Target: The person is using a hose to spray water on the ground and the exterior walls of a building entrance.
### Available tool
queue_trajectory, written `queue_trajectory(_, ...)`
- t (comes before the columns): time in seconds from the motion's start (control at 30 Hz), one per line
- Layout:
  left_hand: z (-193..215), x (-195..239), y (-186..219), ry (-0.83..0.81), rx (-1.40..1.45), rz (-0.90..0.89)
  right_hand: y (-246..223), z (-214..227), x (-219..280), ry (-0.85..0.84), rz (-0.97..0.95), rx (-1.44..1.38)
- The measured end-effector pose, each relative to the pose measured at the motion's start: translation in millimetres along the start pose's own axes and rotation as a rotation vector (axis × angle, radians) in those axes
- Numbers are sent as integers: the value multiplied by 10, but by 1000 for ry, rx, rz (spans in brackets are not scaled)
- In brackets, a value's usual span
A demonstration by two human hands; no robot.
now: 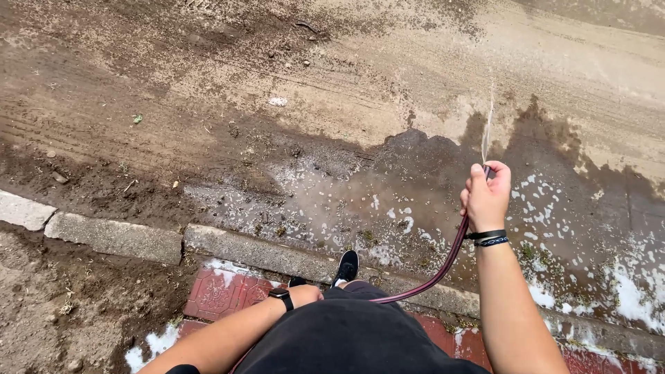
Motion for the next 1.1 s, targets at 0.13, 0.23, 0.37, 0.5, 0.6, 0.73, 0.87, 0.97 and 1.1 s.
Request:
queue_trajectory(0.13, -88, 8, 23, -60, 17, 27, 101, -243, 259, -430, 23, 58)
queue_trajectory(0.23, -57, -53, 126, 58, 106, -178, 221, 314, -79, -46, 62, -60)
queue_trajectory(0.37, -116, -71, 199, -25, 36, -189, 258, 205, 59, -113, 52, -5)
queue_trajectory(0.5, -130, -107, 207, 17, 123, -181, 267, 623, -193, 46, 69, -85)
queue_trajectory(0.6, -134, -92, 291, -39, -10, -4, 130, 271, 141, -241, -5, 43)
queue_trajectory(0.73, -217, -231, 369, -17, -34, 15, 124, 608, -3, -130, -13, 25)
queue_trajectory(0.87, -275, -427, 529, 2, -31, 30, 167, 844, -54, -87, -45, 1)
queue_trajectory(0.97, -473, -461, 762, -21, -30, 27, 234, 1148, -145, -96, -80, -60)
queue_trajectory(1.1, -546, -483, 1122, -54, -38, 30, 207, 1479, -88, -139, -70, -156)
Point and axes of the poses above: each hand's wrist, its own x-axis away from the middle knuckle, its own z-axis out of the back of the hand, y = z × x, the point moved 8 cm from there along -x, towards the middle knuckle, and after that the axes turned 10 degrees about -x, right-handed, at the moved point
